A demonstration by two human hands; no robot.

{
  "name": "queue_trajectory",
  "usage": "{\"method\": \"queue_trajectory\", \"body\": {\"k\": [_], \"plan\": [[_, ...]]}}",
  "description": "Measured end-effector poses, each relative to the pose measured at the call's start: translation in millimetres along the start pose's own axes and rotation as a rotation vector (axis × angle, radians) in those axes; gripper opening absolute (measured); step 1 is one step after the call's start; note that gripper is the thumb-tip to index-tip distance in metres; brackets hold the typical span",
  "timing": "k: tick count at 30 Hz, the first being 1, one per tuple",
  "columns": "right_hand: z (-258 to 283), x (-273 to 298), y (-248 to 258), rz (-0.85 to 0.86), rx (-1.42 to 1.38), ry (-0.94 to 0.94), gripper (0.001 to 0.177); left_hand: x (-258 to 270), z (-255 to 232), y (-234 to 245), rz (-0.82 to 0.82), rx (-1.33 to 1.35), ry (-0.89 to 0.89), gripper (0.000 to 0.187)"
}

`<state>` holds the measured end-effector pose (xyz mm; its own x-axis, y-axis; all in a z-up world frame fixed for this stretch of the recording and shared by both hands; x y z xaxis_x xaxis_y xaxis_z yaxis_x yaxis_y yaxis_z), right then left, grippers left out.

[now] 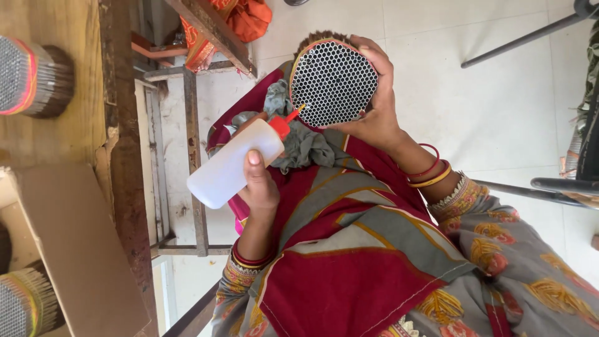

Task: Manufacturing industrial parts by applying liquid from a squeeze bottle and then refilling the bottle.

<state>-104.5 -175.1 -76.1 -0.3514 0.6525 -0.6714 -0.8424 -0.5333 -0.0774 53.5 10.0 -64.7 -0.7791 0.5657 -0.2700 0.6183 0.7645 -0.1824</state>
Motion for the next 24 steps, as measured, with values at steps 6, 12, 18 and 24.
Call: {"method": "queue_trajectory", "body": {"k": [6,12,18,24], "plan": [[-0.8,-7.7,8.4,-0.064,0.020,0.059,0.125,16.8,-10.8,-26.2,0.167,-0.173,-0.230,0.068],[0.7,-8.8,15.1,-0.090,0.113,0.101,0.126,14.5,-46.2,-49.6,0.195,-0.389,-0.402,0.059],[-6.0,-6.5,18.1,-0.091,0.036,0.080,0.128,23.2,-42.5,-55.0,0.199,-0.450,-0.594,0.049],[0.4,-11.2,18.9,-0.103,0.074,0.107,0.131,28.4,-47.6,-64.0,0.266,-0.463,-0.601,0.045]]}}
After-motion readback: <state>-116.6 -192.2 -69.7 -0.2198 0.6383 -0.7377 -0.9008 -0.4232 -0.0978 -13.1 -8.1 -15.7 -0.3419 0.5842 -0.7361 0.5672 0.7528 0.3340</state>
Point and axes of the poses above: each hand's wrist, its own x-axis away from the middle knuckle, its own y-axis out of the back of the hand, z = x × y, the point moved 8 cm from there along -x, towards the middle knuckle, and after that the axes turned 8 degrees about -z, right-handed, at the moved point
